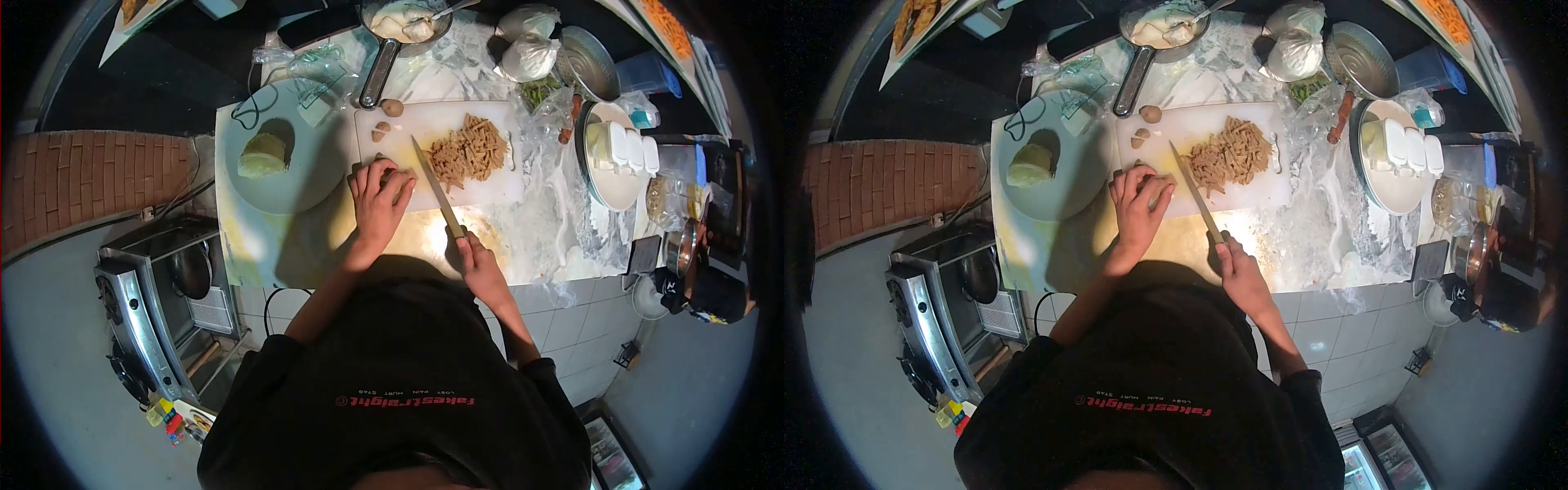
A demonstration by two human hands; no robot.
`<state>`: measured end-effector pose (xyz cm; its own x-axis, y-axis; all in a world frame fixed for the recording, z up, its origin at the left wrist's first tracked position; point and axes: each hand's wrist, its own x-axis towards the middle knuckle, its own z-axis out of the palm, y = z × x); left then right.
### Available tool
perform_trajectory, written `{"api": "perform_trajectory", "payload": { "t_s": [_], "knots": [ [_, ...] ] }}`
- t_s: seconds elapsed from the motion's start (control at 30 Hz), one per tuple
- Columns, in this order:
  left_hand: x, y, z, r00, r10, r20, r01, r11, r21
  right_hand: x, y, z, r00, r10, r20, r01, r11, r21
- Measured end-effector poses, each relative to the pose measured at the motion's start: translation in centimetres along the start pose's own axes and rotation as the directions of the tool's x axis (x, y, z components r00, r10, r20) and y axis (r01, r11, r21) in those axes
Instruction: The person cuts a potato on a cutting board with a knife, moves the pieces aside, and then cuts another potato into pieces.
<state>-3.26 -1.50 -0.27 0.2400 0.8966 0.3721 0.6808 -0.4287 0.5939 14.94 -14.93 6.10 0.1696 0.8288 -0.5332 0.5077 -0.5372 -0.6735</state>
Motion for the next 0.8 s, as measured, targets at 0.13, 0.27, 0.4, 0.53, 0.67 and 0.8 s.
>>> {"api": "perform_trajectory", "payload": {
  "t_s": [0.13,0.27,0.4,0.53,0.67,0.8],
  "knots": [
    [-0.1,-0.3,0.0,1.0,0.018,-0.014,-0.018,1.0,0.007,-1.2,0.8,0.8,0.999,0.039,-0.029,-0.035,0.992,0.118],
    [-0.2,-0.2,0.0,0.999,0.03,-0.029,-0.03,1.0,-0.004,-1.8,-0.2,0.2,0.948,0.231,0.219,-0.312,0.806,0.503],
    [-0.1,-0.3,-0.1,0.999,0.049,-0.012,-0.048,0.999,0.008,-1.8,0.3,0.9,0.976,0.14,0.166,-0.204,0.858,0.471],
    [-0.2,-0.4,-0.1,0.998,0.057,-0.011,-0.056,0.998,0.024,-2.0,0.4,1.9,0.979,-0.134,-0.153,0.131,0.991,-0.028],
    [-0.3,-0.4,-0.1,0.998,0.056,-0.009,-0.056,0.998,0.019,-2.0,0.1,2.5,0.984,-0.122,-0.131,0.099,0.981,-0.166],
    [-0.4,-0.3,-0.1,0.999,0.042,-0.01,-0.042,0.999,-0.002,-2.0,0.0,3.3,0.983,-0.113,-0.147,0.076,0.967,-0.242]
  ]
}}
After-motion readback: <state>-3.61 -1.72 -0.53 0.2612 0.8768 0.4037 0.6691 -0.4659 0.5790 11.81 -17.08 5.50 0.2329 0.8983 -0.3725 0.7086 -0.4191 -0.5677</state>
